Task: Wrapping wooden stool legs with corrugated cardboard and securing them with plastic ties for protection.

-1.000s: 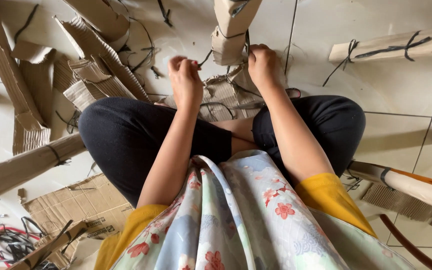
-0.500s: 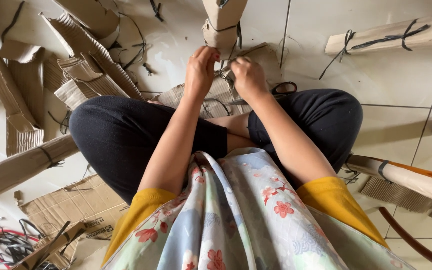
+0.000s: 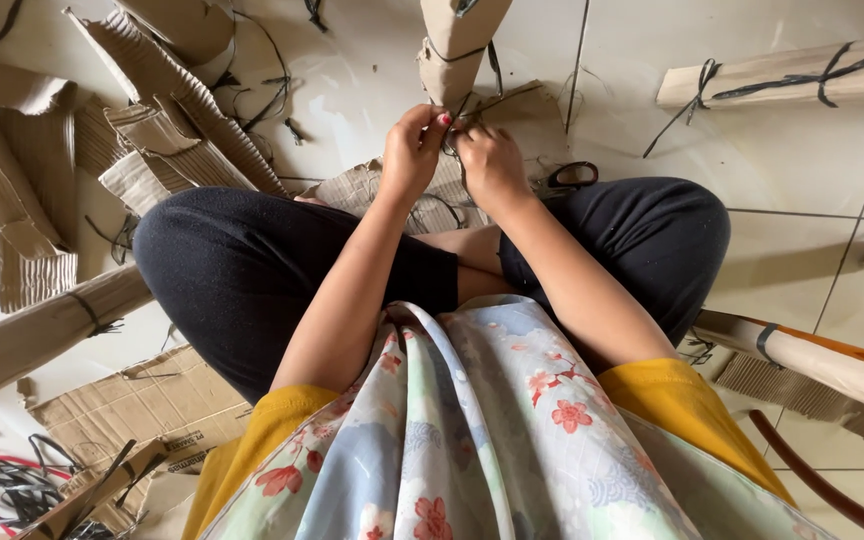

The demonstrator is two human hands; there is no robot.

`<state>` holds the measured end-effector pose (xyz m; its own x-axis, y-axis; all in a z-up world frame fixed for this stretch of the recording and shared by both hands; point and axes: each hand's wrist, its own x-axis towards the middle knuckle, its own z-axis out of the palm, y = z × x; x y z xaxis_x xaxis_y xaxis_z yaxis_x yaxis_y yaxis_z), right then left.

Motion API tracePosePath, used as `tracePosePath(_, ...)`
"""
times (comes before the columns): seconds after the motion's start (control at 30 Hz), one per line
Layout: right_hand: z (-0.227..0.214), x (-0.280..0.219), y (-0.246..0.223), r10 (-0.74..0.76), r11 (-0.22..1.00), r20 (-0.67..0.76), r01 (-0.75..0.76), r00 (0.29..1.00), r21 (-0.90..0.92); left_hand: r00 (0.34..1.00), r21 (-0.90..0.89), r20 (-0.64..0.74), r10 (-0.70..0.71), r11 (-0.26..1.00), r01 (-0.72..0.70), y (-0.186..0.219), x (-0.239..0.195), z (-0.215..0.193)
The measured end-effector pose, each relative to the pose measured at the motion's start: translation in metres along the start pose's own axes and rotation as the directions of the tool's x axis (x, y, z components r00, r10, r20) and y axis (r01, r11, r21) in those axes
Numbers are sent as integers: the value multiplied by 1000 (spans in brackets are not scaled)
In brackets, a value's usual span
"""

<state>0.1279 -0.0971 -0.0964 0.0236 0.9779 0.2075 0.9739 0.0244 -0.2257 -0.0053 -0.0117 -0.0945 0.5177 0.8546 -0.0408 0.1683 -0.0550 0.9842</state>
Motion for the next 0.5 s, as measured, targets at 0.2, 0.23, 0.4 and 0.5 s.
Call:
tracePosePath(0.2, -26, -7, -10, -33, 994, 11, 32, 999, 109, 975, 29, 97, 201, 978, -205, 24, 2, -4)
tracePosePath(0.23, -27, -7, -9, -34, 993, 12, 33, 999, 109, 975, 29, 96, 200, 979, -203, 26, 3, -6)
tracePosePath(0.4, -35, -6, -10, -15, 996, -51, 20, 999, 89, 889, 159, 139, 435, 877, -454, 27, 10, -10)
tracePosePath(0.5, -62, 6, -17, 85, 959, -136, -44, 987, 280, 882, 201, 147, 448, 859, -470, 20, 9, -12)
